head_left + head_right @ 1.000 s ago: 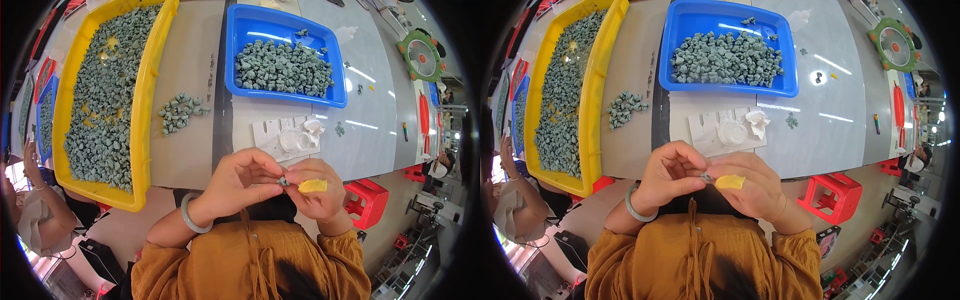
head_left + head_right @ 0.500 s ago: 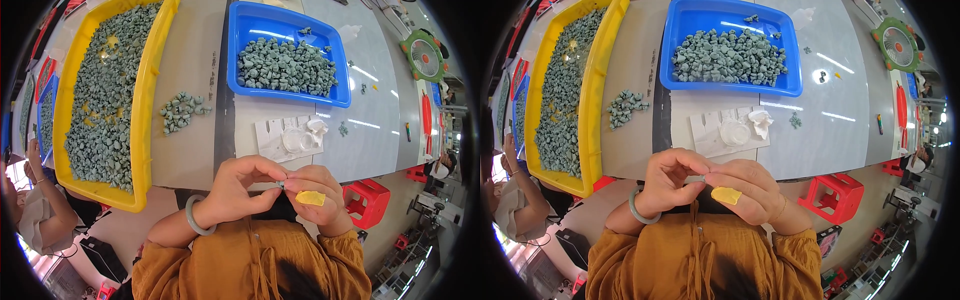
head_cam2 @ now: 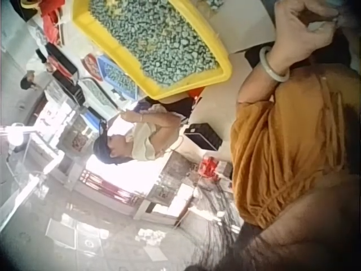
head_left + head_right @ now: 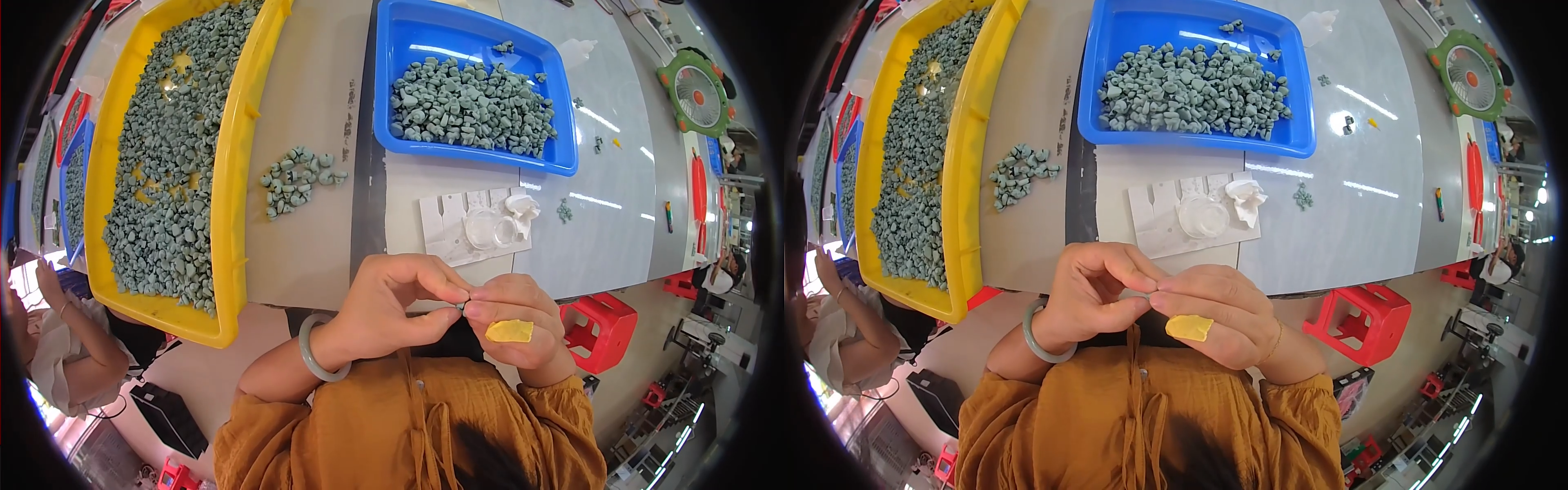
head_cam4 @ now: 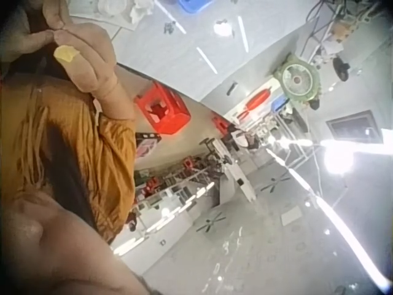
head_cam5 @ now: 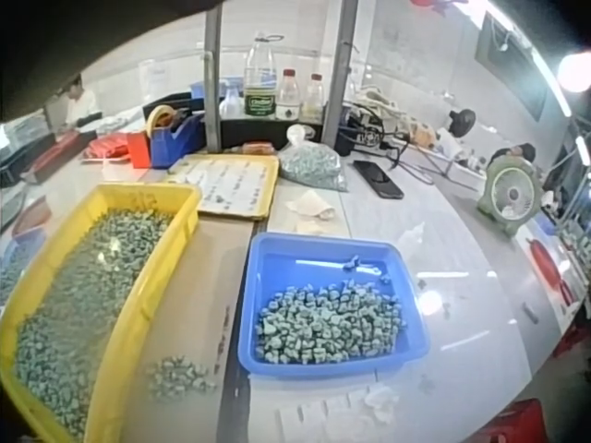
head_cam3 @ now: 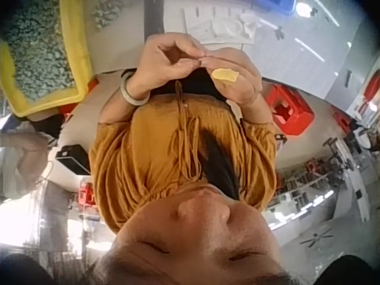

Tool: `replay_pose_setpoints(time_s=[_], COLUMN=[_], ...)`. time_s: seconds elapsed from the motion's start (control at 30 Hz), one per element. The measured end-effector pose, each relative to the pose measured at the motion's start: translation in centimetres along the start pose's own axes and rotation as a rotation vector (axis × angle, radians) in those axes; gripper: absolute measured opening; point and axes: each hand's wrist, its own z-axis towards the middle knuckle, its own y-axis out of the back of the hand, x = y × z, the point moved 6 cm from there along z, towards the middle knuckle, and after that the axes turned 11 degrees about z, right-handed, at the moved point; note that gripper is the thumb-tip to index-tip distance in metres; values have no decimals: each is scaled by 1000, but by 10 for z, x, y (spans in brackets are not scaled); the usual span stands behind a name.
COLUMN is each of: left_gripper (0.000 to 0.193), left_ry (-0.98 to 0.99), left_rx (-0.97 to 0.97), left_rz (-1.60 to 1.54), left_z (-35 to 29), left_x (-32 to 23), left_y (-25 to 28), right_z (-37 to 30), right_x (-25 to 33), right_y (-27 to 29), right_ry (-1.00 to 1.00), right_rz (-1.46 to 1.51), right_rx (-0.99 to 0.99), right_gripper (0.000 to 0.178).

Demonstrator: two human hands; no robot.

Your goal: The person picks up small green parts from a pile, attaches small black components to each piece by hand, and places the assembled parts onto the table.

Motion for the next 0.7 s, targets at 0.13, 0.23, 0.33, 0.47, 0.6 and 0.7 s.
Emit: replay_pose_setpoints(time_s=[0.13, 0.23, 0.33, 0.47, 0.6, 0.7], left_gripper=[14, 14, 14, 14, 12, 13], left_ry=[23, 14, -36, -25, -45, -46], left_rx=[2, 2, 4, -4, -20, 1], left_rz=[-33, -43, 0, -21, -22, -28], left_z=[1, 1, 1, 0, 0, -1], left_x=[-1, 0, -1, 0, 0, 1], left_y=[-1, -1, 0, 0, 1, 2], right_z=[1, 2, 2, 1, 1, -4], right_x=[-1, -1, -2, -1, -3, -3], right_y=[0, 0, -1, -2, -2, -4], right_ry=[-30, -23, -48, -30, -56, 36], right_rz=[3, -1, -17, 4, -2, 71], right_rx=[-37, -49, -11, -42, -35, -90], right_gripper=[27, 29, 30, 30, 33, 22])
